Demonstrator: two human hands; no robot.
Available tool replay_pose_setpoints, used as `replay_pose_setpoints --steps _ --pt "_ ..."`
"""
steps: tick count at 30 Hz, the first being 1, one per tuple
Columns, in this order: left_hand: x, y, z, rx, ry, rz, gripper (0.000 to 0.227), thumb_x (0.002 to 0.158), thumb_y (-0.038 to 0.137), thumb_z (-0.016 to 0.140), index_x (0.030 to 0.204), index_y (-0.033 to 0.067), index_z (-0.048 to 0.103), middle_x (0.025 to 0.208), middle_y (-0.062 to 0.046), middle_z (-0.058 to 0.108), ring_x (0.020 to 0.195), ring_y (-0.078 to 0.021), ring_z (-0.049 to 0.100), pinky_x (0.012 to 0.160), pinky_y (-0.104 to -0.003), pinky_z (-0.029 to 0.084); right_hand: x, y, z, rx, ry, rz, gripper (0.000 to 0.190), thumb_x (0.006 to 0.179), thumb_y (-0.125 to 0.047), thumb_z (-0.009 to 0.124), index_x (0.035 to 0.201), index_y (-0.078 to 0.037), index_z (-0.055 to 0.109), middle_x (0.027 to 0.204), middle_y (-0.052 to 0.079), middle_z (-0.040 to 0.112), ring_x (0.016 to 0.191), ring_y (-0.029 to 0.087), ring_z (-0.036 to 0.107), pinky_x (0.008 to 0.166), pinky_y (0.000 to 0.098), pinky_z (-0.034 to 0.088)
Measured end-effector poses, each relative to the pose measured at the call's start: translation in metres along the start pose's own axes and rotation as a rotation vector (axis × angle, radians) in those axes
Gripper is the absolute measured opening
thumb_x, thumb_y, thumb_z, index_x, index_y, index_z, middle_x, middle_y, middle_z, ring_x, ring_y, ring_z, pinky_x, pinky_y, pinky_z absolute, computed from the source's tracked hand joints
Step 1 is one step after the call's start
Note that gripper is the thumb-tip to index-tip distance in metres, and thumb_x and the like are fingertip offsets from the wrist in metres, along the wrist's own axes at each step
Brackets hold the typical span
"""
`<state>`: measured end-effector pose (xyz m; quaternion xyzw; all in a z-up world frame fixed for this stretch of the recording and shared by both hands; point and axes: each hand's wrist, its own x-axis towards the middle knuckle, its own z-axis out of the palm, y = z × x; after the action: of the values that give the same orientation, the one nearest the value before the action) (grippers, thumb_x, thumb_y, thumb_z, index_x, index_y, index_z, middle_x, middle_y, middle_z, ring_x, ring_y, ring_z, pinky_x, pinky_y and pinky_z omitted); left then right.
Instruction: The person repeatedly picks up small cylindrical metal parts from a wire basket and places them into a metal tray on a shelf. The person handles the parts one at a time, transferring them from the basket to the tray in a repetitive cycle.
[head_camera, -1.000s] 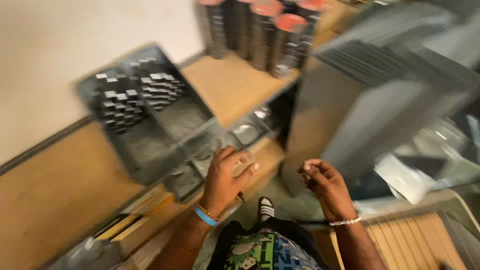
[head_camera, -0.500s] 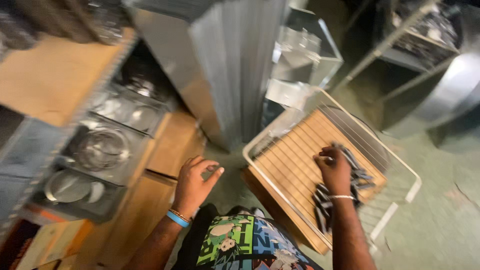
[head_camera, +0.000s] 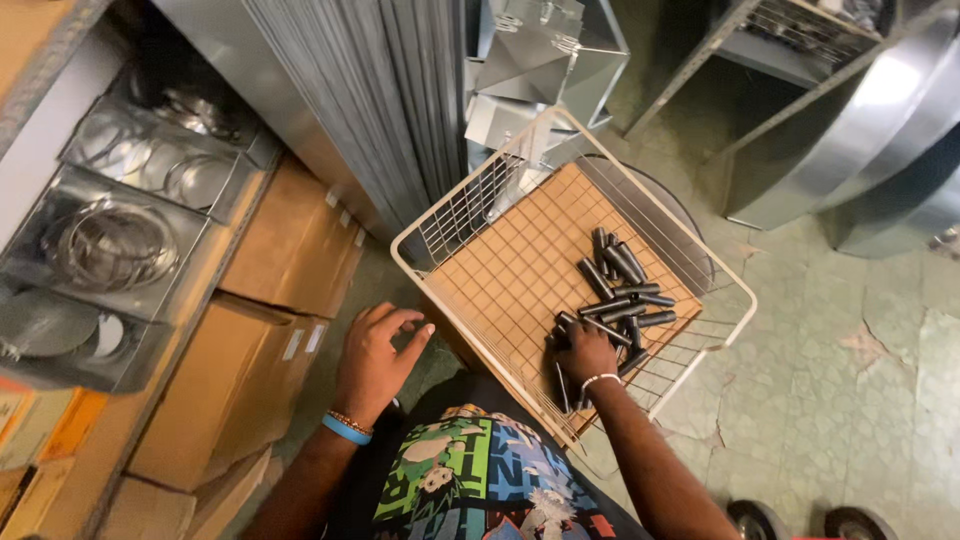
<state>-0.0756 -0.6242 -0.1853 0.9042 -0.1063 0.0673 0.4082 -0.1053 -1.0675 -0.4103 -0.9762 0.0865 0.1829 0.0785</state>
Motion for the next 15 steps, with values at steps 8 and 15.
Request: replay_pose_setpoints --steps 8,15 --pt "-0.034 -0.013 -0.008 0.000 0.065 -0.114 0.019 0.095 0.029 0.094 0.105 0.0140 0.089 0.084 -0.010 0.077 0.082 -0.0349 0.078 0.082 -0.048 0.061 -0.022 -0.001 -0.037 -0.271 -0.139 -0.305 0.048 0.087 -0.030 0.081 0.134 -0.043 0.079 0.142 -0.009 0.074 0.143 0.030 0.062 0.120 0.0517 0.055" --pt "-0.015 -0.023 -0.032 0.010 0.037 -0.070 0.020 0.097 0.030 0.092 0.108 0.0138 0.089 0.085 -0.009 0.078 0.082 -0.0342 0.079 0.081 -0.046 0.064 0.010 -0.003 -0.050 0.077 0.055 -0.407 0.053 0.087 -0.026 0.089 0.137 -0.031 0.073 0.111 0.007 0.086 0.115 0.036 0.083 0.105 0.0553 0.065"
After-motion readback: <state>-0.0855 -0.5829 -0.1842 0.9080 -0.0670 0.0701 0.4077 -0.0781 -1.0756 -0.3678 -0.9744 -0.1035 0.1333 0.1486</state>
